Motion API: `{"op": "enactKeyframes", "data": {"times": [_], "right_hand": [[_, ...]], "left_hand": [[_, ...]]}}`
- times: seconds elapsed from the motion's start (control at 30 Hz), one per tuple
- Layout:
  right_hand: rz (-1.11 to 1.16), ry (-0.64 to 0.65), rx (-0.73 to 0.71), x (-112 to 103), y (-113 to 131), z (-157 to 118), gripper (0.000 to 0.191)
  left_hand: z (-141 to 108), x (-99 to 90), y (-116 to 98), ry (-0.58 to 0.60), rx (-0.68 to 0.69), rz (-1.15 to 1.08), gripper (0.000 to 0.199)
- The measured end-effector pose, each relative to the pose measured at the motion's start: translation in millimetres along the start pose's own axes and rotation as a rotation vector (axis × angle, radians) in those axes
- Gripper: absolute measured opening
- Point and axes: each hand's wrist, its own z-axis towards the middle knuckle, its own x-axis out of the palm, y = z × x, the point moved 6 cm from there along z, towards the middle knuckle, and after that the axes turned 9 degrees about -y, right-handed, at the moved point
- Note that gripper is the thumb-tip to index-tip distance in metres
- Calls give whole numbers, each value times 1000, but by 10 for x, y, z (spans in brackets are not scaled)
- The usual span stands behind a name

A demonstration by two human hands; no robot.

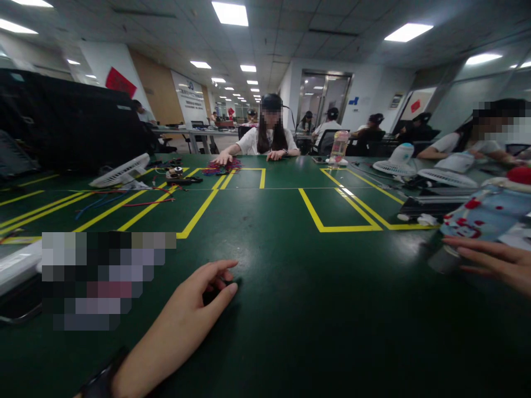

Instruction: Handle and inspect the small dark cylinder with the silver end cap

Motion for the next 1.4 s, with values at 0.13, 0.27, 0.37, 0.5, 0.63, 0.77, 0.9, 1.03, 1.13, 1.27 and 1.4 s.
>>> {"op": "enactKeyframes", "data": {"times": [0.13,0.27,0.37,0.5,0.63,0.77,0.9,1.03,1.13,1.27,1.4], "right_hand": [[-101,106,233,91,1,-204,64],[-39,50,-23,315,696,-470,56],[243,163,-402,683,1555,-879,44],[500,384,-655,1099,2386,-1397,37],[574,494,-624,1317,2521,-1547,50],[701,518,-455,1439,2356,-1511,82],[765,556,-445,1496,2351,-1514,73],[695,544,-462,1433,2321,-1473,59],[598,534,-466,1371,2258,-1444,46],[575,499,-456,1303,2226,-1406,44],[517,324,-426,1098,1977,-1145,46]], "left_hand": [[17,17,-4,-1,24,16,34],[21,35,-33,7,27,27,33],[0,36,-77,13,45,49,34],[-33,27,-86,31,86,82,34],[-31,33,-168,35,127,93,31],[31,167,-552,54,246,43,25],[139,328,-958,110,362,-81,15],[237,280,-988,41,352,-133,14],[246,311,-818,56,289,-93,12],[186,552,-650,185,321,28,12],[165,651,-601,219,346,60,15]]}}
